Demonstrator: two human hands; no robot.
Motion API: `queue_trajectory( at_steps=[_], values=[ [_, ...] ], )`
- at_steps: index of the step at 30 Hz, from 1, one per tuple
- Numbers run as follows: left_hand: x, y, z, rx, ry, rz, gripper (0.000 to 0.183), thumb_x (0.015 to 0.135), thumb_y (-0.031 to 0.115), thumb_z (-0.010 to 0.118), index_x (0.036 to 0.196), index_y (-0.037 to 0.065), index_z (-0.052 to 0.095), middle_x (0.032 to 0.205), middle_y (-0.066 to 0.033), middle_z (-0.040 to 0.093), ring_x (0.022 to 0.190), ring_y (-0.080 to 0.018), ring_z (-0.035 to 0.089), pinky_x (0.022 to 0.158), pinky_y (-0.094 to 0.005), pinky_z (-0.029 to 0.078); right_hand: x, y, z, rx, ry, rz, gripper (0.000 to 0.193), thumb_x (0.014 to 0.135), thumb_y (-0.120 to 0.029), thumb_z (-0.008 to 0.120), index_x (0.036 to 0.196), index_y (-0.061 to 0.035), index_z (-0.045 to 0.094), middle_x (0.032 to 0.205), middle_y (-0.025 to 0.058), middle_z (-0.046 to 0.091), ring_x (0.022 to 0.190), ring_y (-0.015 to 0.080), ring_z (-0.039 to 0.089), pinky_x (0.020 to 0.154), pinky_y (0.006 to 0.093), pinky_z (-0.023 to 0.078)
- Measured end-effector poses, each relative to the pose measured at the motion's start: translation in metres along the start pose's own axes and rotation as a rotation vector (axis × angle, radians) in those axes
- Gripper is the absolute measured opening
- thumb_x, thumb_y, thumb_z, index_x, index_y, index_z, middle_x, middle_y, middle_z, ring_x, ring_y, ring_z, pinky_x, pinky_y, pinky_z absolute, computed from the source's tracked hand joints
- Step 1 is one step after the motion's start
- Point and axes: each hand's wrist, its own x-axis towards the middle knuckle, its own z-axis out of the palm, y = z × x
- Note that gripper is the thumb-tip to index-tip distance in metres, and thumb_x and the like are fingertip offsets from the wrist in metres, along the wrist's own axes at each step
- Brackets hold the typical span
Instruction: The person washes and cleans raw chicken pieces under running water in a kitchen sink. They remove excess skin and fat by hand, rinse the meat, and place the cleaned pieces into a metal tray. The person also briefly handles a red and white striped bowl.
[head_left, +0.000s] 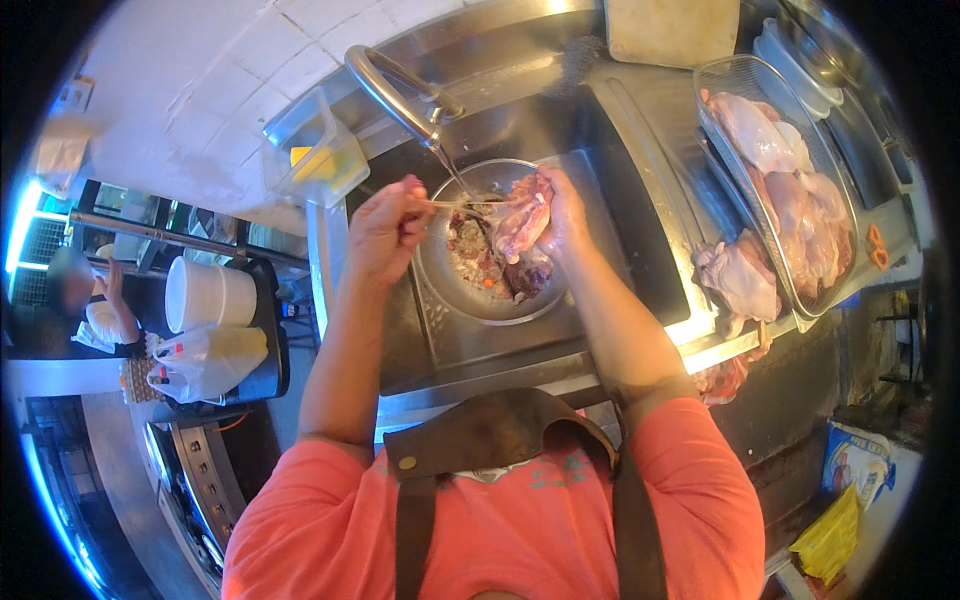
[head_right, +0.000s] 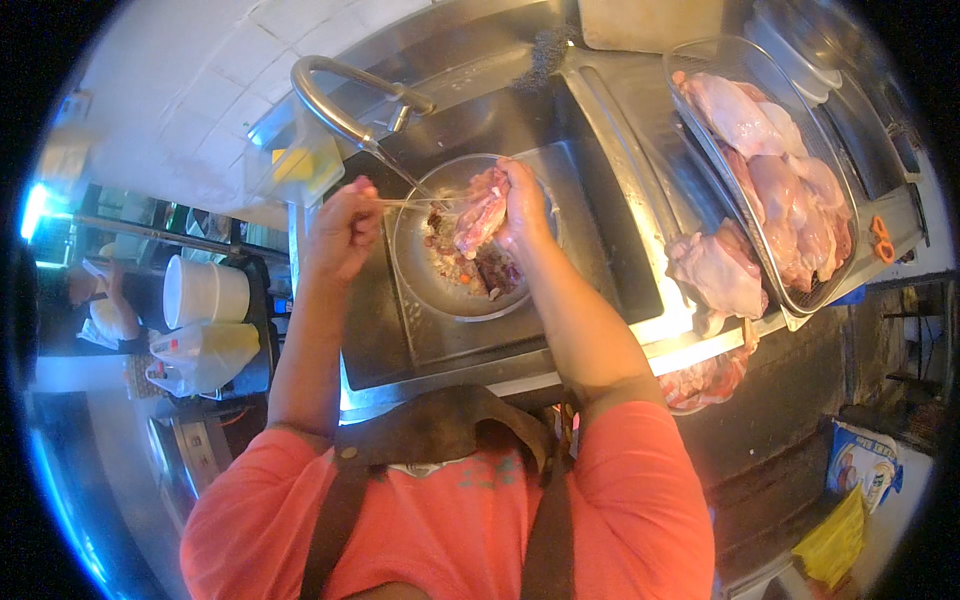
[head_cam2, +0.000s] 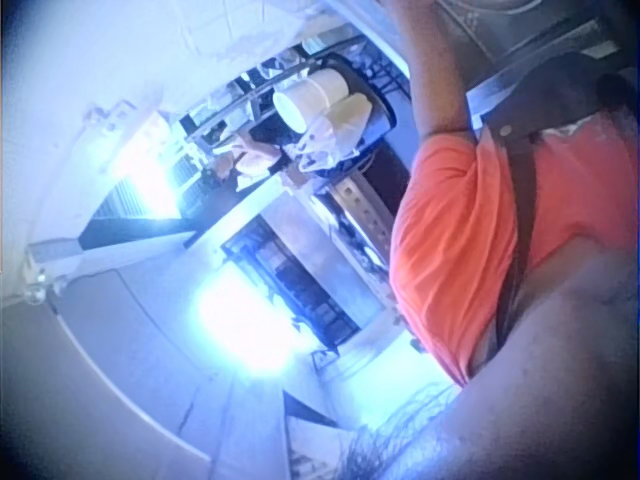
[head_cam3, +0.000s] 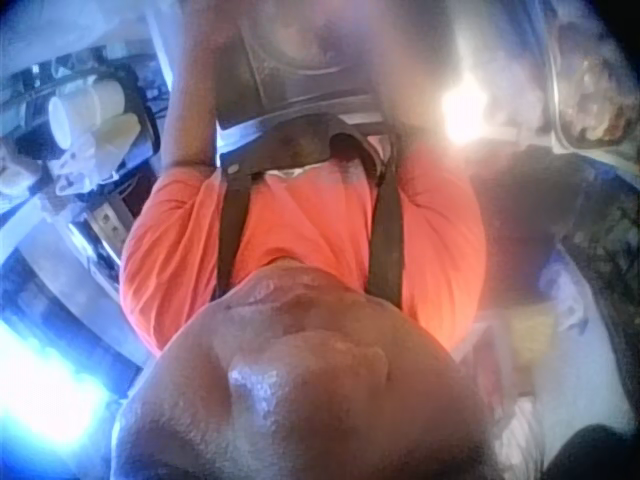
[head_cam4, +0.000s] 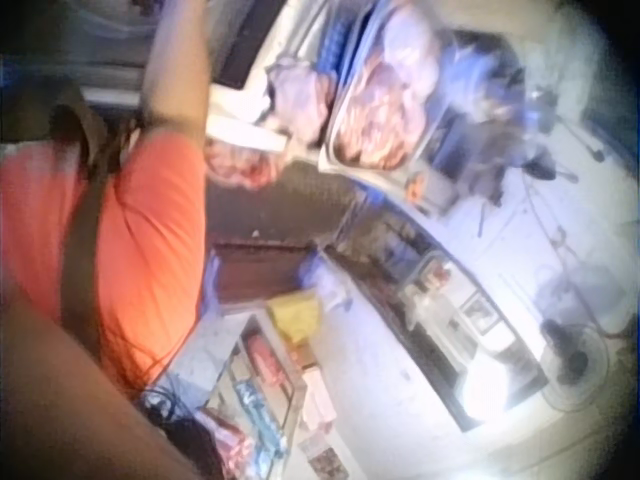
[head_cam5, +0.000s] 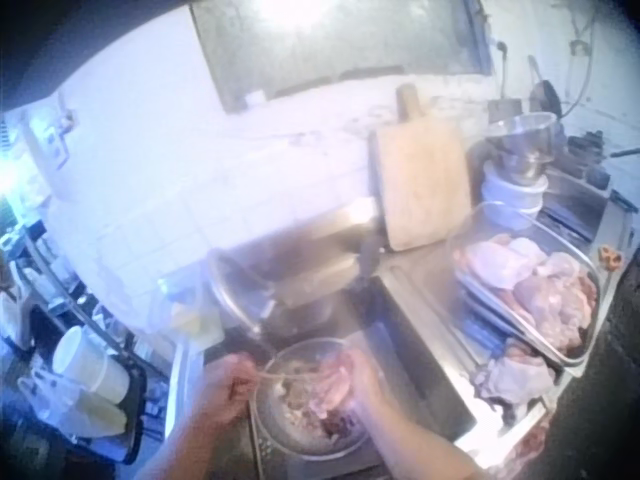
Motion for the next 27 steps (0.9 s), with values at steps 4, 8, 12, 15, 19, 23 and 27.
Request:
queue_trajectory(
  at_steps=[4, 8, 12, 15, 19, 23, 27],
  values=[
    [0.010, 0.017, -0.018, 0.052, -0.091, 0.079, 0.014, 0.081, 0.012, 0.065, 0.090, 0.002, 0.063, 0.080, -0.0025, 0.058, 0.061, -0.0066, 0.048, 0.051, -0.0196, 0.036, 0.004, 0.006, -0.004, -0.067, 0.060, -0.059, 0.023, 0.086, -0.024, 0.055, 0.087, -0.0015, 0.054, 0.082, 0.0143, 0.060, 0.075, 0.0263, 0.059, 0.070, 0.0407, 0.050],
    [0.020, -0.014, -0.015, 1.001, -0.114, 0.239, 0.033, 0.078, 0.021, 0.073, 0.106, 0.004, 0.065, 0.091, -0.0020, 0.060, 0.074, -0.0128, 0.057, 0.068, -0.0272, 0.048, -0.012, 0.004, 0.013, -0.081, 0.013, 0.021, 0.017, 0.086, -0.017, 0.056, 0.097, -0.0083, 0.047, 0.083, 0.0105, 0.055, 0.075, 0.0243, 0.058, 0.064, 0.0384, 0.050],
    [0.022, -0.056, 0.015, 1.091, -0.188, 0.512, 0.039, 0.081, 0.020, 0.071, 0.114, 0.000, 0.062, 0.092, -0.0048, 0.064, 0.080, -0.0156, 0.060, 0.075, -0.0295, 0.049, -0.018, 0.010, 0.016, -0.171, -0.041, -0.083, 0.021, 0.089, -0.021, 0.056, 0.102, -0.0095, 0.045, 0.090, 0.0094, 0.053, 0.081, 0.0212, 0.056, 0.070, 0.0359, 0.049],
    [0.020, -0.071, 0.034, 0.845, -0.196, 0.275, 0.036, 0.084, 0.015, 0.069, 0.114, -0.002, 0.061, 0.095, -0.0074, 0.065, 0.081, -0.0135, 0.060, 0.074, -0.0273, 0.049, -0.025, 0.015, 0.021, -0.355, -0.092, -0.197, 0.027, 0.092, -0.027, 0.054, 0.107, -0.0093, 0.041, 0.094, 0.0084, 0.050, 0.087, 0.0175, 0.052, 0.075, 0.0334, 0.046],
    [0.026, -0.078, 0.040, 0.617, -0.195, 0.133, 0.026, 0.085, 0.011, 0.067, 0.105, -0.005, 0.062, 0.085, -0.0069, 0.067, 0.071, -0.0093, 0.060, 0.064, -0.0232, 0.047, -0.023, 0.019, 0.016, -0.642, -0.136, -0.400, 0.034, 0.095, -0.034, 0.050, 0.109, -0.0062, 0.036, 0.097, 0.0092, 0.047, 0.091, 0.0160, 0.048, 0.081, 0.0313, 0.043],
    [0.023, -0.072, 0.051, 0.767, -0.140, 0.197, 0.019, 0.086, 0.011, 0.064, 0.097, -0.005, 0.064, 0.076, -0.0059, 0.066, 0.064, -0.0079, 0.058, 0.056, -0.0232, 0.045, -0.014, 0.023, 0.007, -0.803, -0.094, -0.547, 0.039, 0.096, -0.035, 0.049, 0.111, -0.0020, 0.034, 0.103, 0.0124, 0.046, 0.097, 0.0180, 0.047, 0.087, 0.0314, 0.040],
    [0.028, -0.062, 0.048, 0.778, -0.125, 0.096, 0.017, 0.085, 0.011, 0.064, 0.089, -0.005, 0.065, 0.071, -0.0054, 0.064, 0.060, -0.0077, 0.057, 0.053, -0.0232, 0.044, -0.014, 0.028, 0.010, -0.753, -0.120, -0.550, 0.043, 0.095, -0.031, 0.053, 0.115, 0.0004, 0.031, 0.112, 0.0150, 0.044, 0.103, 0.0208, 0.046, 0.092, 0.0327, 0.038]
  ],
)
